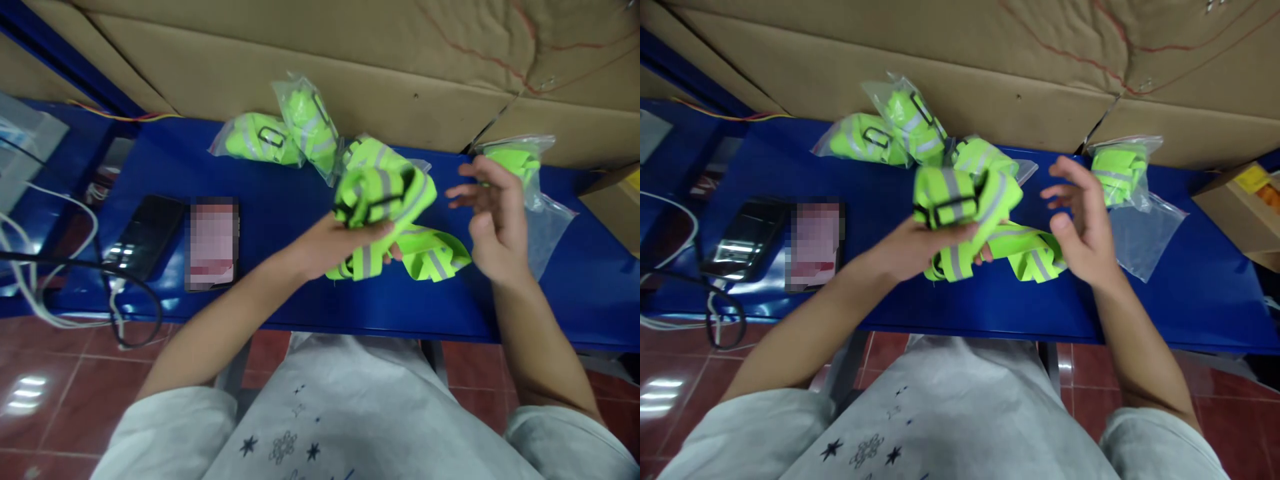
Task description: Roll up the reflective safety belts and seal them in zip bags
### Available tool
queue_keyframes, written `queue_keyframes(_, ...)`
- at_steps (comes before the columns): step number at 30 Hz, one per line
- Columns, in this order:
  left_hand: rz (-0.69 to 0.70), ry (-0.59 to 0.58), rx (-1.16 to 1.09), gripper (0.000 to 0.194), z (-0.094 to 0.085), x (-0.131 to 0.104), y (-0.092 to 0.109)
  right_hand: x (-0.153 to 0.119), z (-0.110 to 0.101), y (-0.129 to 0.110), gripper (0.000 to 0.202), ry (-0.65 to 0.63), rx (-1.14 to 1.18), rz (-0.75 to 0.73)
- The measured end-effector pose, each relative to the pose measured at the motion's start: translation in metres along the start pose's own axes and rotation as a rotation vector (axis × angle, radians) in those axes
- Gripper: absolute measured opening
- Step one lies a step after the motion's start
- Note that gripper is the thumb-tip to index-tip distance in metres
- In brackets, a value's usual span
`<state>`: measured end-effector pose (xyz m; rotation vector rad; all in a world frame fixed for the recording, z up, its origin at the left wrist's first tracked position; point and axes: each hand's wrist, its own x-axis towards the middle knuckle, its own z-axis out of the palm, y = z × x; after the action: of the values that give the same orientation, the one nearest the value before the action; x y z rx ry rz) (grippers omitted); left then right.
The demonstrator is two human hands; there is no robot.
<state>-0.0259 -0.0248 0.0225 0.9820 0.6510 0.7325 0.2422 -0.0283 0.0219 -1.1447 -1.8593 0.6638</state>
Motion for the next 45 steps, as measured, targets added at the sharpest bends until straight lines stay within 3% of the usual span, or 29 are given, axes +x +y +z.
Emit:
queue_keyframes(2, -0.100, -0.173, 0.071, 0.027, 0.009, -0.001, -0.012, -0.004, 0.006, -0.009, 0.063, -0.173, 0.031, 0.050)
queue_keyframes(4, -0.146, -0.253, 0.107, 0.028, 0.013, -0.001, -0.019, -0.007, 0.007, -0.015, 0.059, -0.303, -0.026, 0.107)
queue_keyframes(6, -0.165, -0.264, 0.092, 0.029, 0.013, 0.000, -0.021, -0.008, 0.008, -0.018, 0.060, -0.344, -0.103, 0.144)
queue_keyframes(10, -0.169, -0.329, 0.067, 0.029, 0.009, 0.004, -0.025, -0.012, 0.011, -0.028, 0.084, -0.361, -0.150, 0.179)
queue_keyframes(13, -0.189, -0.458, 0.159, 0.026, 0.009, 0.006, -0.030, -0.016, 0.016, -0.039, 0.072, -0.414, -0.192, 0.229)
queue_keyframes(15, -0.215, -0.482, 0.153, 0.026, 0.011, 0.006, -0.032, -0.017, 0.018, -0.043, 0.060, -0.402, -0.200, 0.291)
queue_keyframes(19, -0.228, -0.356, 0.119, 0.037, 0.015, 0.006, -0.026, -0.014, 0.017, -0.036, 0.055, -0.177, -0.111, 0.406)
queue_keyframes(22, -0.074, -0.289, 0.292, 0.043, 0.011, 0.004, -0.017, -0.011, 0.010, -0.026, 0.047, 0.037, 0.056, 0.441)
queue_keyframes(25, 0.109, -0.320, 0.549, 0.040, 0.004, 0.000, -0.010, -0.007, -0.002, -0.017, 0.049, 0.240, 0.159, 0.493)
queue_keyframes(29, 0.246, -0.306, 0.778, 0.049, -0.001, -0.004, -0.007, -0.001, -0.022, -0.010, 0.052, 0.421, 0.198, 0.330)
queue_keyframes(33, 0.253, -0.262, 0.809, 0.056, -0.001, -0.003, -0.010, 0.004, -0.032, -0.009, 0.059, 0.437, 0.160, 0.196)
queue_keyframes(37, 0.386, -0.104, 0.734, 0.053, -0.002, 0.000, -0.012, 0.006, -0.032, -0.005, 0.070, 0.420, 0.137, 0.252)
queue_keyframes(45, 0.358, 0.104, 0.593, 0.047, -0.008, 0.004, -0.013, 0.013, -0.033, 0.005, 0.073, 0.397, 0.192, 0.307)
